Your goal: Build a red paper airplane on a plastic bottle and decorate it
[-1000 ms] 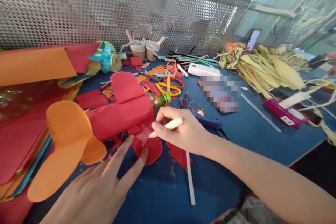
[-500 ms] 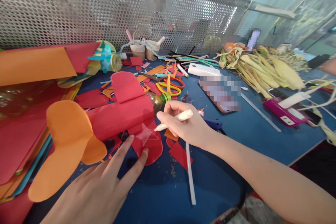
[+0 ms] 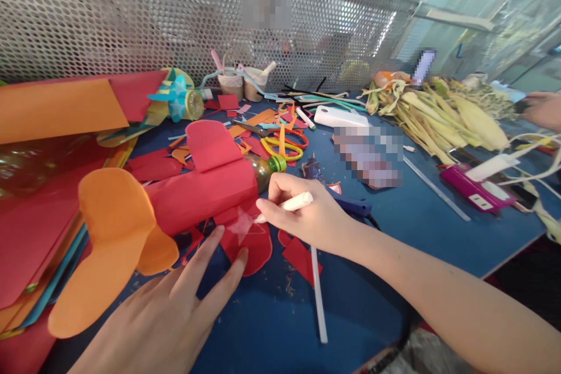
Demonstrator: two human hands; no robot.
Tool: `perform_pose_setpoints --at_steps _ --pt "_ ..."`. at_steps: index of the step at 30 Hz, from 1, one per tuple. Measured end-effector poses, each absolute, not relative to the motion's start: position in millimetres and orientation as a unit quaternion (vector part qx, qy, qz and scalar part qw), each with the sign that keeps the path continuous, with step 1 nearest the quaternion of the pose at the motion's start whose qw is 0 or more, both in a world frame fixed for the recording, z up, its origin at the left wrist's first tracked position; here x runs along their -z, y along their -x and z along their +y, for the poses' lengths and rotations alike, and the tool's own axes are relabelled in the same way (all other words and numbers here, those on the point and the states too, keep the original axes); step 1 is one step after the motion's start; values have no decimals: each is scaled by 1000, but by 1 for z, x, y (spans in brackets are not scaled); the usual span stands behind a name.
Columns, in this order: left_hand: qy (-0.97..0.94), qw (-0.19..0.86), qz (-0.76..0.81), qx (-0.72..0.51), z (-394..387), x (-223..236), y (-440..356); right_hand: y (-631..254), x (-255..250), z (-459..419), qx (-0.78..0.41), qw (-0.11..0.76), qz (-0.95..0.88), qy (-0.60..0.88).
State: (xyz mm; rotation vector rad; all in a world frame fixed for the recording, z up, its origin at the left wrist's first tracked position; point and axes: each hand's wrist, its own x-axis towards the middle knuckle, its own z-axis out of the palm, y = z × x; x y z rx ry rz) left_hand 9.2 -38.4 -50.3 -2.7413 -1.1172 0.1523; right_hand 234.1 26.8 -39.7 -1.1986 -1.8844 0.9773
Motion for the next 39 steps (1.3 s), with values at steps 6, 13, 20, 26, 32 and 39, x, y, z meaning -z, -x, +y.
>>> perform_pose_setpoints --at_steps 6,13,20,26,32,39 --pt "919 90 -381 -47 -35 51 -11 -235 38 27 -363 337 -736 462" --pt "917 74 -388 -50 -37 51 -10 -234 37 26 -364 335 -737 460" --pt "921 108 -372 -44 -37 51 -10 -234 37 27 -356 340 -742 455" --pt "919 107 -374 -60 -36 52 -12 -234 36 25 -350 336 -745 458" --pt "921 109 -369 -52 -37 52 -9 -234 37 26 -343 339 -746 459" --pt "922 118 -368 -39 -36 53 -11 -233 37 26 -364 335 -740 456"
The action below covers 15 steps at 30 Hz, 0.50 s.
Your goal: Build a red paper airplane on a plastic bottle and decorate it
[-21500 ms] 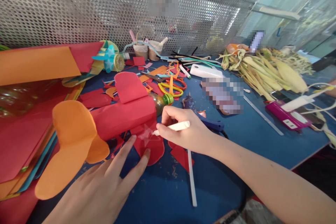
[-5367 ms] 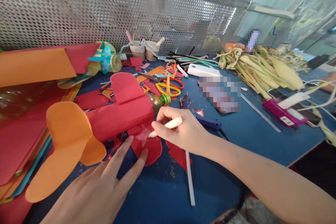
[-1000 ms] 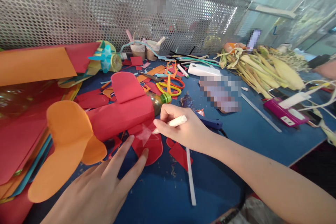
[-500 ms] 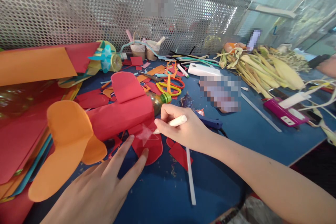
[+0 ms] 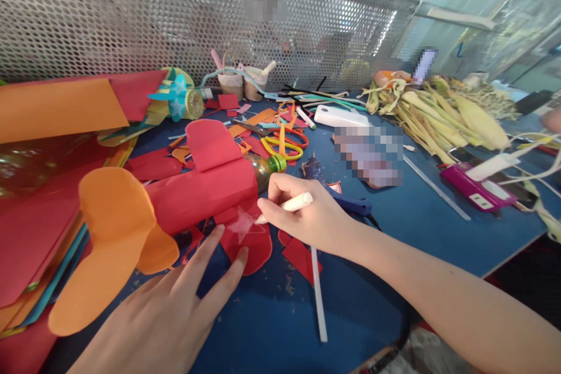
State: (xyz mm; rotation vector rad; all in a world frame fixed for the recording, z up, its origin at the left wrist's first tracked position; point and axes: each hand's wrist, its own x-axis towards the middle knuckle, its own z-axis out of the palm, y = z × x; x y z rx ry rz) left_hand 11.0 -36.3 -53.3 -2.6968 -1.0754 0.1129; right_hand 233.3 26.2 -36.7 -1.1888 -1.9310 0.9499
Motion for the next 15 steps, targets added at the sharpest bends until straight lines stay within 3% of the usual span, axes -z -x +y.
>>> perform_pose_setpoints --at_steps 15 --pt "922 111 -369 -32 -36 53 -9 -233 39 26 -344 337 -747 458"
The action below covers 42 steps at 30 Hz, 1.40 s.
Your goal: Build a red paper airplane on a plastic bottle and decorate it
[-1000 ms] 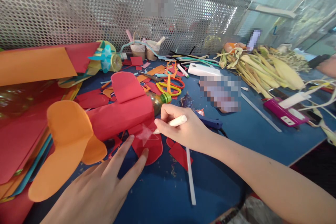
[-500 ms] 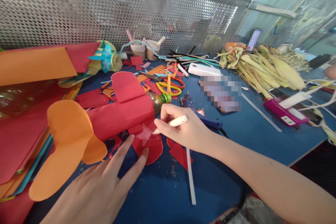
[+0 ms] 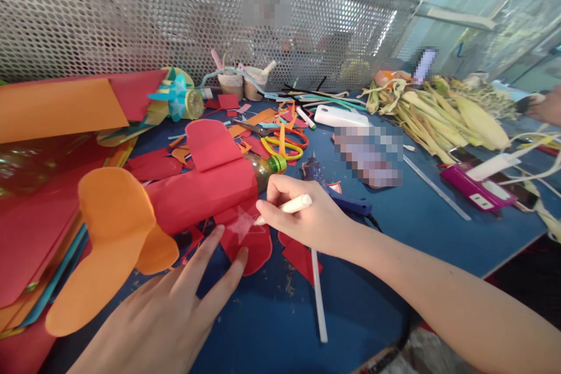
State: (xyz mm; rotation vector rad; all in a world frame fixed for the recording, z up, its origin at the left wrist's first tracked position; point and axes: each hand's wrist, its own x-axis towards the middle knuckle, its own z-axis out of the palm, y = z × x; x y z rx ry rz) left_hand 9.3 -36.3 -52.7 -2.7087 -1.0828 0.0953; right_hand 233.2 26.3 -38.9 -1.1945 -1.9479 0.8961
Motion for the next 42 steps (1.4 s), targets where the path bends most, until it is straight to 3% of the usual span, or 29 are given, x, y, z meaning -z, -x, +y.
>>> perform_pose_setpoints --at_steps 42 --pt "917 98 -382 -61 -37 51 -12 -232 36 25 -333 328 -751 466"
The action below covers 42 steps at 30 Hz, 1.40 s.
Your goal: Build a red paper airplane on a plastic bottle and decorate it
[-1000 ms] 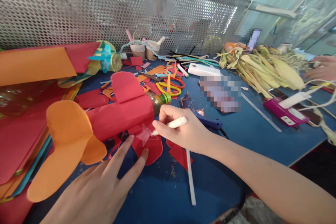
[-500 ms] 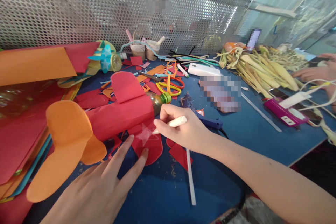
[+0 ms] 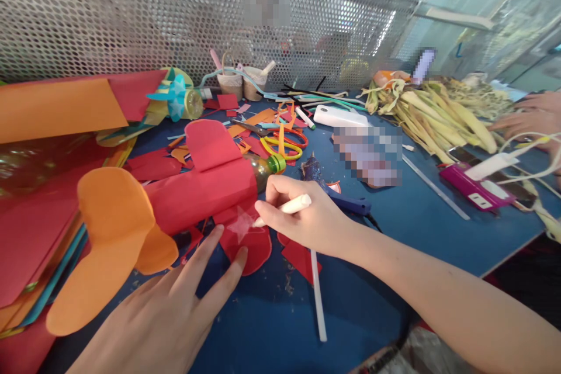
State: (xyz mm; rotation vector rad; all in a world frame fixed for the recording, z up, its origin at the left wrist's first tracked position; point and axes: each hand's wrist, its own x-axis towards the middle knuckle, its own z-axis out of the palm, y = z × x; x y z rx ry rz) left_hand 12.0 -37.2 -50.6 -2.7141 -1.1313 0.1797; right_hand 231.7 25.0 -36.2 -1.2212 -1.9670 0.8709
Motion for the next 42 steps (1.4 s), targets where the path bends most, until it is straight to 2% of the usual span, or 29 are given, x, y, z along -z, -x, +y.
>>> perform_pose_setpoints --at_steps 35,42 --pt "915 57 -394 -56 -37 51 -10 -230 36 23 -342 314 -761 453" --pt "923 103 -369 -42 -35 49 -11 -230 37 24 -342 322 -757 454"
